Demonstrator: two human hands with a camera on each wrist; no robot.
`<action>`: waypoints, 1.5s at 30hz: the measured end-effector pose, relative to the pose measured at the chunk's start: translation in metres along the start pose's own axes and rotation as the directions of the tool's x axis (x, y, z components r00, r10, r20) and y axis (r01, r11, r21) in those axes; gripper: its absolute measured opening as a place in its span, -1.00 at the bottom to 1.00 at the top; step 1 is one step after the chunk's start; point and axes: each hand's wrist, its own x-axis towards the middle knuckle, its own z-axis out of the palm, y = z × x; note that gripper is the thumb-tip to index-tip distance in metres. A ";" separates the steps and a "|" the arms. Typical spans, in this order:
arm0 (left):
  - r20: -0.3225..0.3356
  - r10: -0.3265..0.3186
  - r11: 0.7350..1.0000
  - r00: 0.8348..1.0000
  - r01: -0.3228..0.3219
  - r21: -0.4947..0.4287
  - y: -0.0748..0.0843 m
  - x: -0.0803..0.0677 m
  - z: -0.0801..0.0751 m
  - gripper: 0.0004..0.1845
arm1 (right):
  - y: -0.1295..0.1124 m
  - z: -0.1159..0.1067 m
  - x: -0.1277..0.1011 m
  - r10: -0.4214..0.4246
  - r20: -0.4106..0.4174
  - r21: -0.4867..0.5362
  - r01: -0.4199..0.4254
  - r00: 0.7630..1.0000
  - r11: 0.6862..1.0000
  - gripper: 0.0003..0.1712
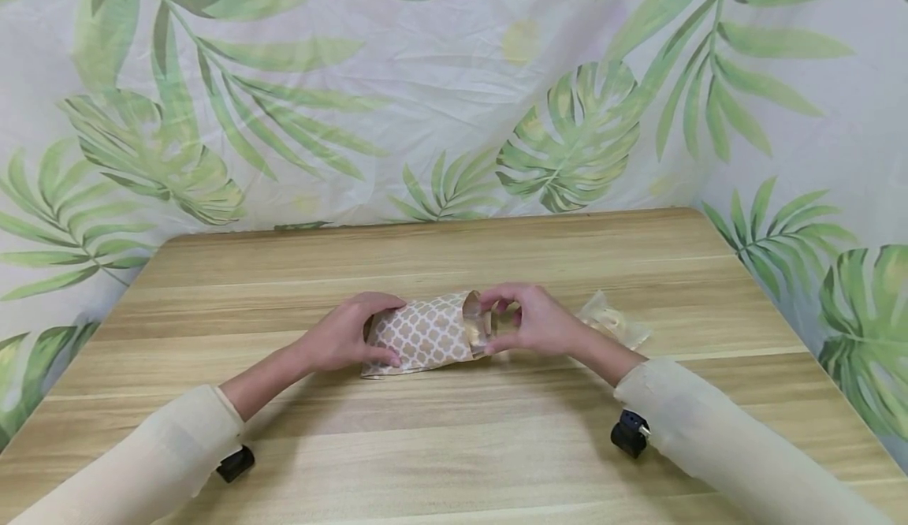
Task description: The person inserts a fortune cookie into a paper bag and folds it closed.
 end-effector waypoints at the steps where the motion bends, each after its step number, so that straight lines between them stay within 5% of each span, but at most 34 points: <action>1: 0.002 -0.002 1.000 1.000 0.002 0.001 0.000 0.000 0.000 -0.07 | 0.000 0.001 0.000 0.000 -0.001 -0.002 0.000 1.000 1.000 -0.19; 11: 0.017 0.005 1.000 1.000 -0.005 -0.015 0.003 0.001 -0.002 0.02 | -0.005 0.007 0.003 0.029 -0.022 0.011 -0.029 0.999 1.000 -0.25; 19: 0.036 0.055 0.996 0.998 -0.058 0.063 0.003 -0.001 0.001 0.18 | -0.004 0.010 0.002 0.035 -0.021 0.010 -0.035 0.999 0.999 -0.29; 37: 0.008 0.059 0.996 0.998 -0.059 0.063 0.004 -0.002 0.001 0.14 | -0.005 0.017 0.004 0.062 -0.096 -0.017 -0.064 0.993 0.998 -0.26; 45: 0.018 0.049 0.997 0.999 -0.050 0.066 0.005 -0.002 0.000 0.16 | -0.005 0.014 0.005 0.064 -0.050 -0.015 -0.065 0.997 0.998 -0.28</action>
